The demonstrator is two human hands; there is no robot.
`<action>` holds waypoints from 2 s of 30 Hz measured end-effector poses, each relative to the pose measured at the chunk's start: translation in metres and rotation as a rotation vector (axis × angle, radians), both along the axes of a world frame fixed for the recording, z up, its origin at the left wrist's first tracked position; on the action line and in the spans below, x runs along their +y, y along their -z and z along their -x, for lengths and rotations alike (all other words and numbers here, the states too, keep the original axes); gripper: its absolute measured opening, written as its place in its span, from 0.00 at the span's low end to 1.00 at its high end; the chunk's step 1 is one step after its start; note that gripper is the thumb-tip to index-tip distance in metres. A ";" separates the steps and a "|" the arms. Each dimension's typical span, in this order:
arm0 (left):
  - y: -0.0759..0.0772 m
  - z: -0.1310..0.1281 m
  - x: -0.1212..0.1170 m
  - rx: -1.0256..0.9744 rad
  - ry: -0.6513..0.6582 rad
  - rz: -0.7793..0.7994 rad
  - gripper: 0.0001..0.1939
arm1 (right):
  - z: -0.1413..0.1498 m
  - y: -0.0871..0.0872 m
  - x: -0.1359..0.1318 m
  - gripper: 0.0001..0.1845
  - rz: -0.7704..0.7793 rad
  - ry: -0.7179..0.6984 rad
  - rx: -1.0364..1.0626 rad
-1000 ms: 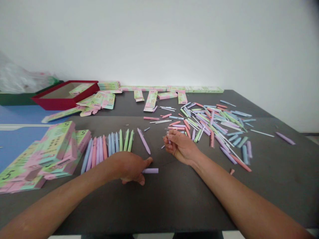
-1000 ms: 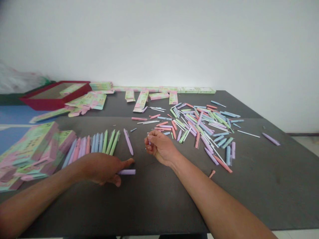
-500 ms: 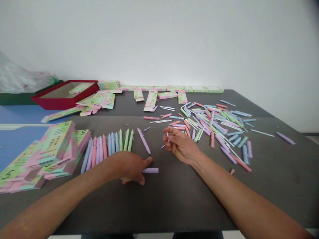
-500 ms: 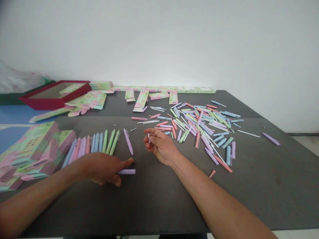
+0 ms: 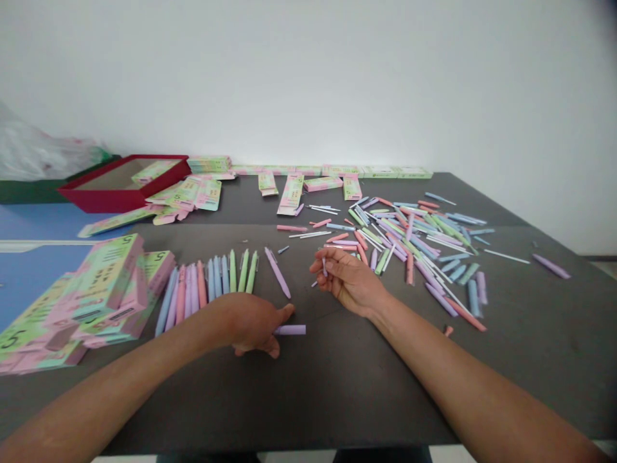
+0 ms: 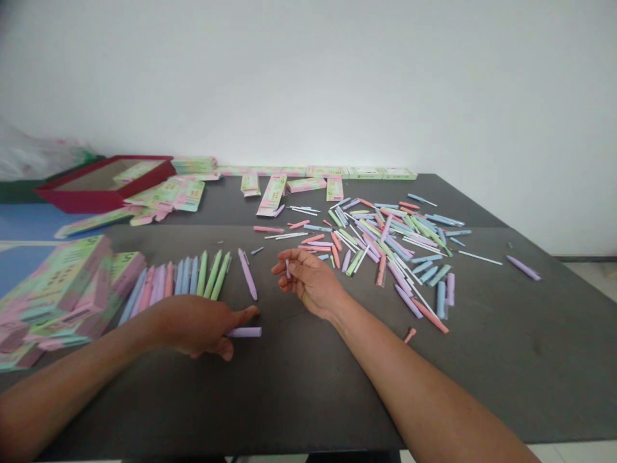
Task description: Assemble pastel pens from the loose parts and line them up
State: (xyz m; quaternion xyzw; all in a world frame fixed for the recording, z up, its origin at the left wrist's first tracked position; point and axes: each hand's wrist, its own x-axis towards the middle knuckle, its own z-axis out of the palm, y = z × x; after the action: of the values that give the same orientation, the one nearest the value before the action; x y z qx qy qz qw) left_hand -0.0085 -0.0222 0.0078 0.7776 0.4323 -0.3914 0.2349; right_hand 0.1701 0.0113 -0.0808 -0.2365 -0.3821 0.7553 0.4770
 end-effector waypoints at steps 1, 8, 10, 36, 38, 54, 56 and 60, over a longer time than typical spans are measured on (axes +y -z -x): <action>0.000 0.000 0.000 -0.001 -0.002 0.010 0.38 | 0.000 0.000 0.000 0.09 -0.004 0.003 0.002; -0.001 0.000 0.002 0.003 -0.001 0.021 0.38 | 0.000 -0.002 0.000 0.11 -0.006 0.022 -0.003; 0.000 0.000 0.001 0.005 -0.008 0.020 0.38 | 0.000 -0.002 0.000 0.09 0.003 0.035 -0.010; 0.000 0.001 0.002 0.009 0.020 0.009 0.37 | -0.004 -0.006 0.000 0.10 0.055 0.019 0.016; 0.000 0.001 0.002 0.003 0.012 0.007 0.37 | -0.004 -0.006 0.000 0.11 0.043 0.017 0.006; 0.004 0.004 0.001 -0.053 -0.006 -0.006 0.38 | -0.004 -0.006 -0.001 0.13 0.031 0.023 0.005; 0.003 0.004 0.001 -0.043 0.001 -0.006 0.37 | -0.004 -0.006 -0.001 0.12 0.035 0.019 0.014; 0.001 0.003 0.000 -0.057 -0.003 -0.014 0.37 | -0.005 -0.007 -0.001 0.10 0.049 0.022 0.027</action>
State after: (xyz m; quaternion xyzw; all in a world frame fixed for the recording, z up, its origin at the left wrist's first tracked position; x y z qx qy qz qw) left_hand -0.0111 -0.0220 0.0065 0.7895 0.4295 -0.3655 0.2422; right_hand 0.1751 0.0100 -0.0736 -0.2420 -0.3543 0.7623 0.4845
